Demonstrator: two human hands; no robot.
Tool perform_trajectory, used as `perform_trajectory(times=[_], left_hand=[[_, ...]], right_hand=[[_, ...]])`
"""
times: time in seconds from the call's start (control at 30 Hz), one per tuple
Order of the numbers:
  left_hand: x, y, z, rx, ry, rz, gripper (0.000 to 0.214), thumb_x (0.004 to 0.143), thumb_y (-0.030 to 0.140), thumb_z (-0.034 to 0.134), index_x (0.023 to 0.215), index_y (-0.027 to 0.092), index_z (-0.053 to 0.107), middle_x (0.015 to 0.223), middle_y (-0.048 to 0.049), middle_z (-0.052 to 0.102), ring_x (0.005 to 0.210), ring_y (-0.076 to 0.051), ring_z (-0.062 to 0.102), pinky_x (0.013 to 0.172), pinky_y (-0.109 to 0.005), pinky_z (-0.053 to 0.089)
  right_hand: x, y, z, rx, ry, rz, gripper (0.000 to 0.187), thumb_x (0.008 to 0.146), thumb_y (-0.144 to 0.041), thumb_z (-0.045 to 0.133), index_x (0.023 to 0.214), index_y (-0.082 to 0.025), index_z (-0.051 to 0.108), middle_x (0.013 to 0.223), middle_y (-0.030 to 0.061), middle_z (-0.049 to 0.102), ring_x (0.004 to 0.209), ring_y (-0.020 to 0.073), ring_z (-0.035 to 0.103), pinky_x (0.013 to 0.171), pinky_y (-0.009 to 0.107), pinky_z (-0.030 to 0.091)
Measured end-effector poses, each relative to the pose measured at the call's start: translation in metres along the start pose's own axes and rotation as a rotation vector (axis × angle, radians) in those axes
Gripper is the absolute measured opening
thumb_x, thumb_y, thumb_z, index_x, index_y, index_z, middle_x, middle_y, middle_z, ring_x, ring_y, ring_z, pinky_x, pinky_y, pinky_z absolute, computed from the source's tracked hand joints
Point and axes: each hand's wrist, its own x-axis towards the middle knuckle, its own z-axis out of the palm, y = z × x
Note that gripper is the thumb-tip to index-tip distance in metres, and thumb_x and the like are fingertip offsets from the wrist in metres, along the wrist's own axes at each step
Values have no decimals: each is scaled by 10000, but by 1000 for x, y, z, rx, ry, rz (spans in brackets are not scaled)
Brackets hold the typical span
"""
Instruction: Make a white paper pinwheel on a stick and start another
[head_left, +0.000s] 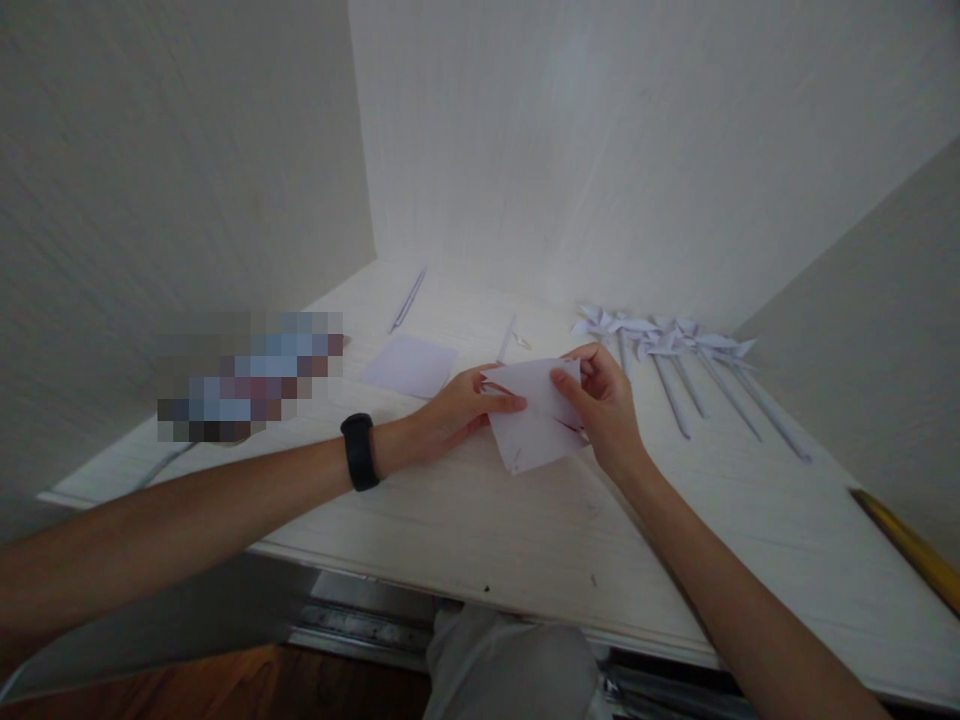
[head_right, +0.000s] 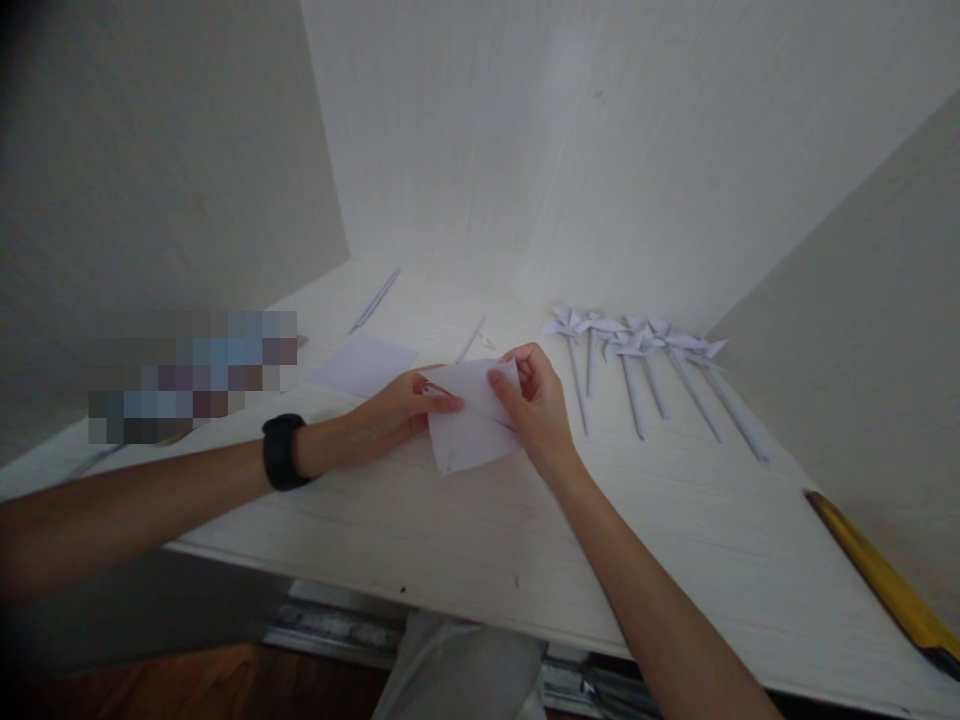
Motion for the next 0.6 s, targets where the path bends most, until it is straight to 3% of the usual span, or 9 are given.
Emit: perform_trajectory(times=[0.23, 0.37, 0.6], left_hand=[[2, -6, -5, 19, 76, 55, 359, 647, 161, 734, 978, 125, 600, 938, -74, 678, 804, -138, 636, 757, -263, 489], [1, -2, -2, -31, 128, 42, 343, 661, 159, 723, 979, 128, 597, 941, -80, 681, 789, -144, 642, 751, -273, 497], [-5, 1, 2, -105, -28, -96, 273, 732, 205, 673, 993, 131, 639, 963, -90, 693, 785, -144, 652, 752, -254, 493]], right_hand=[[-4, -10, -5, -283, 7, -185, 35, 811, -255, 504, 832, -228, 507, 805, 18, 539, 702, 138, 514, 588, 257, 415], [-6, -17, -7, -384, 69, -324, 38, 805, -192, 495, 814, -224, 515, 876, 41, 561, 825, 165, 542, 675, 290, 444], [-11, -17, -1, -533, 226, -417, 84, 790, -146, 502, 804, -229, 499, 842, 48, 555, 802, 177, 533, 678, 314, 434]])
